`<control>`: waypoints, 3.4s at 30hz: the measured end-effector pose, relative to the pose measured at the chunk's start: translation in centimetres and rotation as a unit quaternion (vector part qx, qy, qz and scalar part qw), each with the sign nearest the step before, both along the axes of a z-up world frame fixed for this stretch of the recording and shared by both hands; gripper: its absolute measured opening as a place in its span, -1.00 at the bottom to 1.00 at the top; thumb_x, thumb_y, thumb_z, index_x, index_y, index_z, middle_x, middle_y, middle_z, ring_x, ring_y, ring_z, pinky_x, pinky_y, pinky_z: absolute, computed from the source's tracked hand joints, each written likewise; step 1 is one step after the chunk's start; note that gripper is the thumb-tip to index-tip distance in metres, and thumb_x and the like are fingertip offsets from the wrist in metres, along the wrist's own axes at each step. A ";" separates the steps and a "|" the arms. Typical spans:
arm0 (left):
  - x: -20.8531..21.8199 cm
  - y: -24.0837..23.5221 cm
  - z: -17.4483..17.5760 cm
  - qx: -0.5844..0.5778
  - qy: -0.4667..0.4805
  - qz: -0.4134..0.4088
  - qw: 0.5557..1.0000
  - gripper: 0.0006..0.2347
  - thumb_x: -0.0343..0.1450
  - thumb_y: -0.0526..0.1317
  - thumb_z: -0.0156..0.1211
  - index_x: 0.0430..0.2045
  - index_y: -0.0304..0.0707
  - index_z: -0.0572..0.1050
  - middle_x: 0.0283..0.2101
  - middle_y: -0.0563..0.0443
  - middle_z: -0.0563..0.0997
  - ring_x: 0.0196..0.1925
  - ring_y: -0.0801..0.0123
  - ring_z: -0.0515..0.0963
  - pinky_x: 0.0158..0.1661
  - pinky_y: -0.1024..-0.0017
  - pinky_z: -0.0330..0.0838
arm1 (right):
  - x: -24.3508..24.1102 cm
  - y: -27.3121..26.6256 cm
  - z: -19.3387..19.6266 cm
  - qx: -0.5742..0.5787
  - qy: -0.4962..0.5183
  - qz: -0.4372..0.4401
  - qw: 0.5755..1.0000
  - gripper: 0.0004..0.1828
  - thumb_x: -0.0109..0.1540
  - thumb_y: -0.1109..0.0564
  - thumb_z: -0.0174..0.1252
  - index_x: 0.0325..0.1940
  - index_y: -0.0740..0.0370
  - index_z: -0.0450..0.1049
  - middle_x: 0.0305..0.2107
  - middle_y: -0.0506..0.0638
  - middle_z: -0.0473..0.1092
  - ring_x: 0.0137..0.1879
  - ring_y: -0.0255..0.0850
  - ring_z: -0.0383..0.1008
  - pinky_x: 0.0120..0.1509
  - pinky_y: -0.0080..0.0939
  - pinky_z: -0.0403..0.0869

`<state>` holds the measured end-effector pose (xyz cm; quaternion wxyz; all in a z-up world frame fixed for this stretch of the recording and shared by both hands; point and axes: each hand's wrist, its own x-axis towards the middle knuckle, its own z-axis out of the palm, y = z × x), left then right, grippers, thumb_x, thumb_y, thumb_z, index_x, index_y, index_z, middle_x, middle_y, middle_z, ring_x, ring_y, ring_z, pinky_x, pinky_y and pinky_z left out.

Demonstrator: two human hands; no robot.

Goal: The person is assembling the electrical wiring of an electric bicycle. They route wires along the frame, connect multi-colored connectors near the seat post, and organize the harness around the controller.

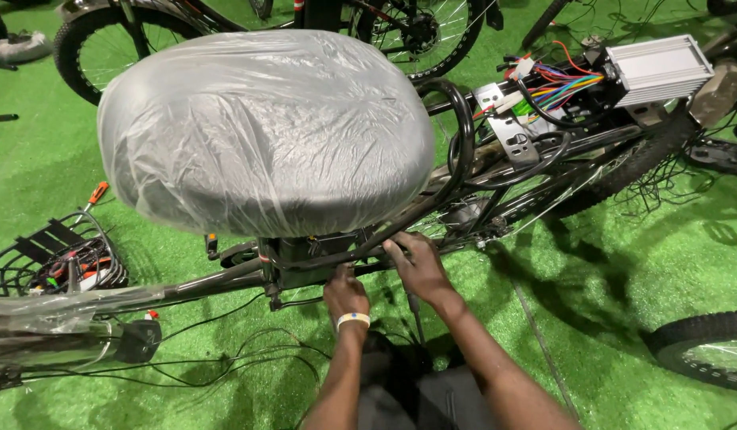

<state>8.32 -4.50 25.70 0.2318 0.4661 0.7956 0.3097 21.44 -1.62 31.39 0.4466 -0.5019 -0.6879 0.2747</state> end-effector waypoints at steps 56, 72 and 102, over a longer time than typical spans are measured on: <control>2.3 8.5 -13.9 0.177 -0.818 0.085 0.541 -0.73 0.36 -0.56 -0.12 -0.16 -0.42 0.49 -0.16 -0.29 0.58 -0.10 0.00 0.58 0.11 0.12 0.46 | -1.3 1.8 1.2 -0.277 -0.125 -0.090 0.948 -0.68 0.11 -0.15 0.13 -0.26 0.06 0.58 -0.32 0.00 0.54 0.01 0.01 0.51 0.17 0.03 0.38; 3.5 -1.9 2.6 0.092 -0.545 0.065 0.831 -0.89 0.36 -0.44 0.16 -0.34 -0.20 0.51 -0.24 0.02 0.62 -0.32 0.36 0.55 -0.40 0.45 0.44 | 2.3 -3.0 3.5 0.047 0.376 -0.179 0.908 -0.85 0.11 0.10 0.26 -0.32 0.21 0.56 -0.32 0.05 0.55 -0.19 -0.18 0.54 0.06 -0.14 0.57; 19.1 10.8 17.7 0.341 -0.227 -0.112 0.905 -0.84 0.40 -0.34 -0.19 -0.28 -0.42 0.38 -0.13 -0.11 0.35 -0.19 0.21 0.42 -0.12 0.37 0.35 | 20.9 5.9 18.7 -0.138 0.117 -0.077 0.981 -0.71 -0.04 0.34 0.30 -0.23 0.28 0.56 -0.26 -0.01 0.55 -0.20 -0.26 0.53 -0.05 -0.32 0.46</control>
